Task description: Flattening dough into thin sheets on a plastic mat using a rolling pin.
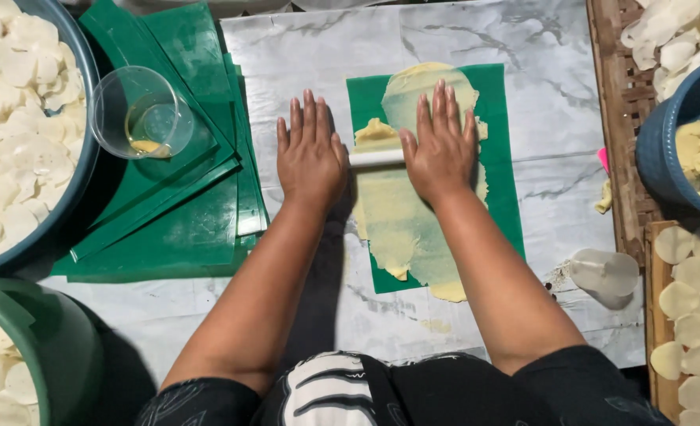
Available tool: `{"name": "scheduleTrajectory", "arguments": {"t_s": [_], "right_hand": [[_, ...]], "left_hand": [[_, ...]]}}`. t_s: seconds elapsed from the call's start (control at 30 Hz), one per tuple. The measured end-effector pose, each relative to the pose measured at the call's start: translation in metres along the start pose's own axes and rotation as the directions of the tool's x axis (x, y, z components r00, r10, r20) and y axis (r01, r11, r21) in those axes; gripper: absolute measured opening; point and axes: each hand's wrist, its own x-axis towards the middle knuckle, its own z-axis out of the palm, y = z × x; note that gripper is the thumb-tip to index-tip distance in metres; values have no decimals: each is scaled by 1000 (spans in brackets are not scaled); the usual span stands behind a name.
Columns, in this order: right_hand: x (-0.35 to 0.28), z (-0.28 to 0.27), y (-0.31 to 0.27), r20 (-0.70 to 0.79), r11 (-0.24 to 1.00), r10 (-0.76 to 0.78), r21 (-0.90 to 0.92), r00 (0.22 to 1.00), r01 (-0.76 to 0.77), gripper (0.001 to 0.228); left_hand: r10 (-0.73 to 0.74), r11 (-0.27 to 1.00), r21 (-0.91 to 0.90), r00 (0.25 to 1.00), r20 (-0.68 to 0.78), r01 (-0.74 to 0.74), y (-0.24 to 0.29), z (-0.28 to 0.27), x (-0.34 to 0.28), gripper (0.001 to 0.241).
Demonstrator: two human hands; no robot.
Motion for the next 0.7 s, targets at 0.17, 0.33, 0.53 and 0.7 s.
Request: {"name": "scheduleTrajectory", "arguments": {"t_s": [0.17, 0.33, 0.53, 0.7], "right_hand": [[-67, -12, -3, 30, 996, -16, 86, 999, 14, 67], [-42, -18, -4, 143, 994, 9, 109, 990, -25, 70], [35, -19, -6, 184, 995, 95, -9, 978, -95, 64], [51, -23, -9, 186, 992, 130, -24, 974, -127, 70]], "left_hand": [[103, 994, 53, 992, -70, -99, -2, 2, -66, 61], [93, 994, 61, 995, -36, -91, -3, 4, -42, 62], [-60, 997, 59, 992, 113, 54, 3, -10, 38, 67], [-131, 991, 55, 981, 145, 124, 8, -25, 50, 66]]}}
